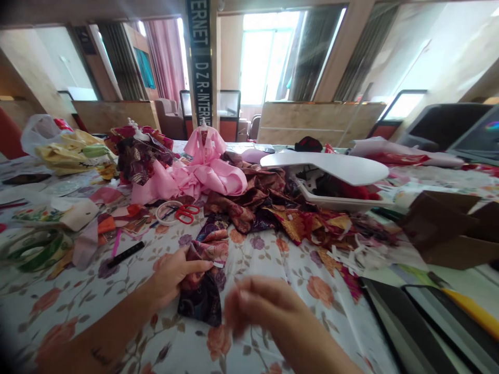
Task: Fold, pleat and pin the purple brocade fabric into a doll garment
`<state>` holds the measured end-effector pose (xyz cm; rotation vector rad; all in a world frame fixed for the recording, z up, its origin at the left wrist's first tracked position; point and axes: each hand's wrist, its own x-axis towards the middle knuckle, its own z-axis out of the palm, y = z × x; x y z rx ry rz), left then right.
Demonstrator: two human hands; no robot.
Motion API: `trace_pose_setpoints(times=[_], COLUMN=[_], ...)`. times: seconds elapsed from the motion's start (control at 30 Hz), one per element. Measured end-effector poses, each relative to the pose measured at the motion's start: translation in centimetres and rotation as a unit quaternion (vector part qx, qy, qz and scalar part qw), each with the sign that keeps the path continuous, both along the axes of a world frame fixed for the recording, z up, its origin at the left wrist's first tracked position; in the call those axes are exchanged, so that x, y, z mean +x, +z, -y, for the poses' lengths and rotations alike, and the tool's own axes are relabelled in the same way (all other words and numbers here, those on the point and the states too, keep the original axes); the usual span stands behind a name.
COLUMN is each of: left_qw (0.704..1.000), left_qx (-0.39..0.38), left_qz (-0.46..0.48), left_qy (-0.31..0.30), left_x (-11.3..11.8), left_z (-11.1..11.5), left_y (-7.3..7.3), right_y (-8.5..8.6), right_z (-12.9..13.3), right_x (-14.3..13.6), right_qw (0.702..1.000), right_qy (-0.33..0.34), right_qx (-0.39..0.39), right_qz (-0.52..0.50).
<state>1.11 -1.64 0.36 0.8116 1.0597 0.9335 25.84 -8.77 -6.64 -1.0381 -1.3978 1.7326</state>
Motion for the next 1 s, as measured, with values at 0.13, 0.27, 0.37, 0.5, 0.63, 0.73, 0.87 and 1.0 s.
trace_pose_setpoints(times=[0.13,0.27,0.37,0.5,0.63,0.73,0.87,1.0], left_qw=[0.997,0.994,0.988,0.981,0.984,0.986,0.988,0.992], left_qx=[0.001,0.01,0.024,0.026,0.027,0.025,0.019,0.015], left_qz=[-0.076,-0.109,-0.153,-0.19,-0.176,-0.165,-0.154,-0.128], left_qy=[-0.013,-0.007,0.015,0.018,0.003,0.002,0.001,-0.002], left_x=[0.2,0.3,0.4,0.6,0.7,0.7,0.7,0.6], left_z=[0.4,0.7,0.9,1.1,1.2,1.2,1.3,1.2], left_y=[-0.3,-0.6,-0.4,-0.4,-1.1,-1.4,-1.2,-1.0], right_y=[7.5,7.7,6.2,5.5,5.5,5.4,5.3,5.2], right_z=[-5.6,-5.5,-4.5,-4.2,-4.3,-4.3,-4.2,-4.2], right_x=[-5.4,-7.9,-7.8,-7.4,-7.4,-7.3,-7.3,-7.3], right_qw=[0.982,0.971,0.963,0.982,0.985,0.986,0.986,0.988], right_qy=[-0.129,-0.17,-0.204,-0.159,-0.163,-0.164,-0.164,-0.155], right_qx=[-0.11,-0.121,-0.107,-0.082,-0.055,-0.041,-0.009,-0.008], right_qz=[-0.08,-0.119,-0.144,-0.059,0.0,0.007,-0.008,-0.007])
